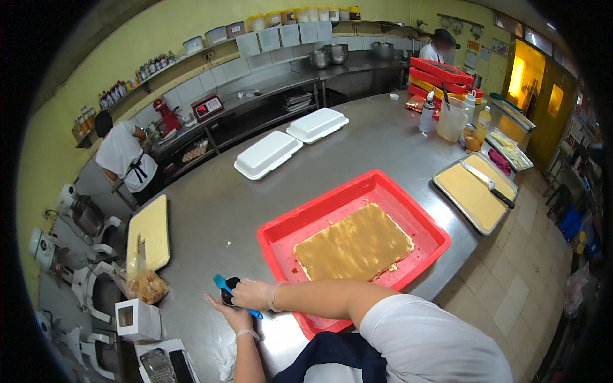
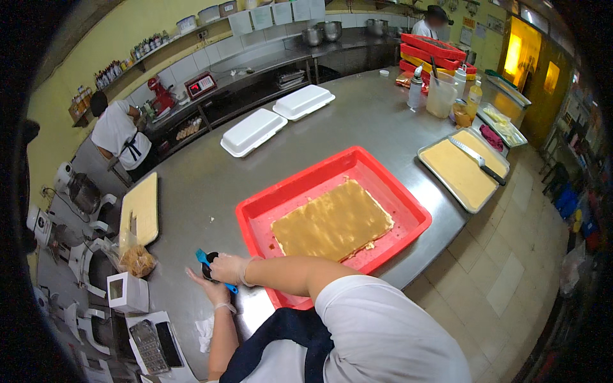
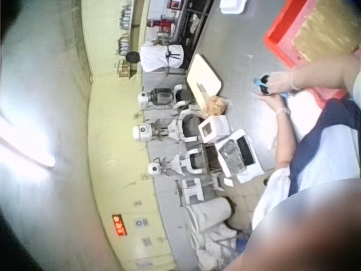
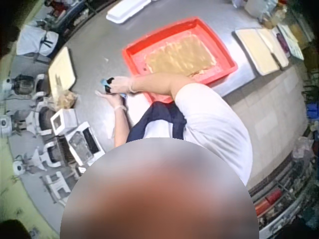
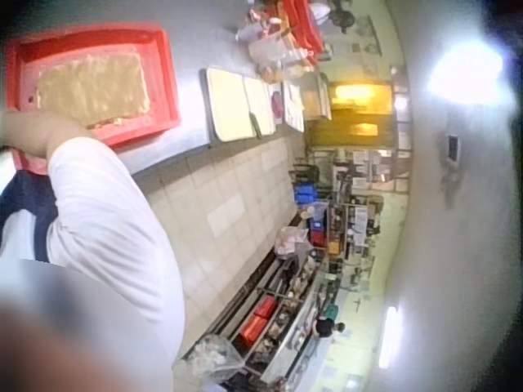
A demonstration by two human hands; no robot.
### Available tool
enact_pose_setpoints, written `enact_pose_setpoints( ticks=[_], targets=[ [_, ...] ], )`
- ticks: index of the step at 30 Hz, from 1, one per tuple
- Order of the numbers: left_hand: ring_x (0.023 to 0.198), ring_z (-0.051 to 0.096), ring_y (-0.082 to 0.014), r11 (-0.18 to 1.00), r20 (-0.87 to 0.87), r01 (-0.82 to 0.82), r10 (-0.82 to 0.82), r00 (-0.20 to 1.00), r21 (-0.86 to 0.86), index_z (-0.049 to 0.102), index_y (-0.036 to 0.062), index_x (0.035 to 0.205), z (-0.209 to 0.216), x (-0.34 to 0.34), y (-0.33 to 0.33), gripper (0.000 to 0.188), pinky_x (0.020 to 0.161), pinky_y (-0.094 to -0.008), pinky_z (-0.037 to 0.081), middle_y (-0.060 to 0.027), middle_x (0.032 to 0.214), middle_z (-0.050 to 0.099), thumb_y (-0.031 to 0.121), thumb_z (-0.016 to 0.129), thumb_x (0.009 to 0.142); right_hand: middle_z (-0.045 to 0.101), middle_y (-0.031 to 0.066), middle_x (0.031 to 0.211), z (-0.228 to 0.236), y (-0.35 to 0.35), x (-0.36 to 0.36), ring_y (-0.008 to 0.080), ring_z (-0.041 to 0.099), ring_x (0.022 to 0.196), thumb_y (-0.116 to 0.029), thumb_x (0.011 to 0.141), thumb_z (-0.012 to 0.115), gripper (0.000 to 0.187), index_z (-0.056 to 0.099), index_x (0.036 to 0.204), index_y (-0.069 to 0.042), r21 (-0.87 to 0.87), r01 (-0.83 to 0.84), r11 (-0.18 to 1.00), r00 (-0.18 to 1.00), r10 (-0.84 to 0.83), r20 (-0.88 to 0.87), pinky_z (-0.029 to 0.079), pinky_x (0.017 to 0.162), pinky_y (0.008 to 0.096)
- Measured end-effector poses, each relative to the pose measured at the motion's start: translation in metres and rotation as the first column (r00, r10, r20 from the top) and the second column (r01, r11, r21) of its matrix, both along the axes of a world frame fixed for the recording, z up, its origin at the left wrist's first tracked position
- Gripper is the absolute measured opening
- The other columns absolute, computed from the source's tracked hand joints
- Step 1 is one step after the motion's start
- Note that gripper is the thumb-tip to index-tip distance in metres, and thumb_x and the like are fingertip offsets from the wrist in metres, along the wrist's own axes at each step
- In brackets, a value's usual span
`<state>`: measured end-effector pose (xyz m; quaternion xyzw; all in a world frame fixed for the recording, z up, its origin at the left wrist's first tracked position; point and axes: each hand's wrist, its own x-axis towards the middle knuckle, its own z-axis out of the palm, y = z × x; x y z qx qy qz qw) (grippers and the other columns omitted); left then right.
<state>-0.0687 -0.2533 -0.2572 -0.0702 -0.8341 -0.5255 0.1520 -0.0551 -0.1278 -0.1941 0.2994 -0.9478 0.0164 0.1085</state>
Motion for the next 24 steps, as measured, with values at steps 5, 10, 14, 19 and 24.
enact_pose_setpoints(
  ticks=[5, 10, 14, 19, 24],
  targets=[
    [0.123, 0.045, -0.0319, 0.999, -0.016, 0.034, -0.034, 0.999, 0.019, -0.004, 0.0119, 0.148, 0.008, 0.004, 0.004, 0.113, 0.105, -0.0391, 0.035, -0.0211, 0.136, 0.041, 0.008, 0.078, 0.071, 0.06, 0.0134, 0.107, 0.01, -0.004, 0.006, 0.0282, 0.063, 0.096, -0.016, 0.084, 0.055, 0.036, 0.053, 0.12, -0.011, 0.02, 0.083, 0.996, 0.984, -0.085, 0.153, 0.049, 0.082, 0.0396],
    [0.135, 0.031, -0.0361, 0.996, 0.096, 0.08, -0.077, 0.992, -0.025, 0.003, 0.0035, 0.147, 0.002, -0.002, -0.006, 0.127, 0.114, -0.0405, 0.022, -0.0232, 0.147, 0.025, 0.012, 0.088, 0.054, 0.056, 0.0181, 0.121, 0.044, 0.07, 0.044, 0.0349, 0.057, 0.109, -0.003, 0.078, 0.055, 0.048, 0.051, 0.126, -0.008, -0.415, 0.104, 0.904, 0.994, -0.085, 0.063, 0.044, 0.095, 0.0449],
    [0.14, 0.015, -0.0386, 0.981, 0.082, 0.146, -0.136, 0.987, -0.128, 0.009, 0.0012, 0.146, -0.008, 0.004, -0.019, 0.117, 0.115, -0.0424, 0.018, -0.0235, 0.148, 0.017, 0.014, 0.085, 0.058, 0.044, 0.0222, 0.137, 0.043, 0.194, 0.097, 0.0343, 0.04, 0.129, -0.028, 0.088, 0.054, 0.056, 0.042, 0.134, 0.001, -0.292, 0.598, 0.746, 0.801, -0.551, 0.233, 0.031, 0.11, 0.0413],
    [0.139, 0.018, -0.0381, 0.994, 0.115, 0.099, -0.092, 0.989, -0.055, 0.012, 0.0022, 0.146, -0.002, 0.027, -0.029, 0.102, 0.115, -0.043, 0.018, -0.0229, 0.148, 0.019, 0.013, 0.074, 0.066, 0.027, 0.0206, 0.15, 0.009, 0.224, 0.145, 0.0336, 0.026, 0.139, -0.042, 0.094, 0.041, 0.067, 0.025, 0.145, 0.0, 0.086, 0.526, 0.846, 0.788, -0.523, 0.324, 0.022, 0.114, 0.0395],
    [0.14, 0.018, -0.037, 0.996, 0.132, 0.049, -0.059, 0.989, 0.078, 0.013, 0.0018, 0.146, 0.015, 0.043, -0.03, 0.092, 0.115, -0.0426, 0.017, -0.0217, 0.149, 0.017, 0.003, 0.061, 0.068, 0.024, 0.02, 0.151, 0.04, 0.222, 0.115, 0.0321, 0.022, 0.141, -0.044, 0.095, 0.037, 0.068, 0.024, 0.145, -0.001, 0.201, 0.525, 0.827, 0.625, -0.535, 0.568, 0.02, 0.115, 0.0388]
  ],
)
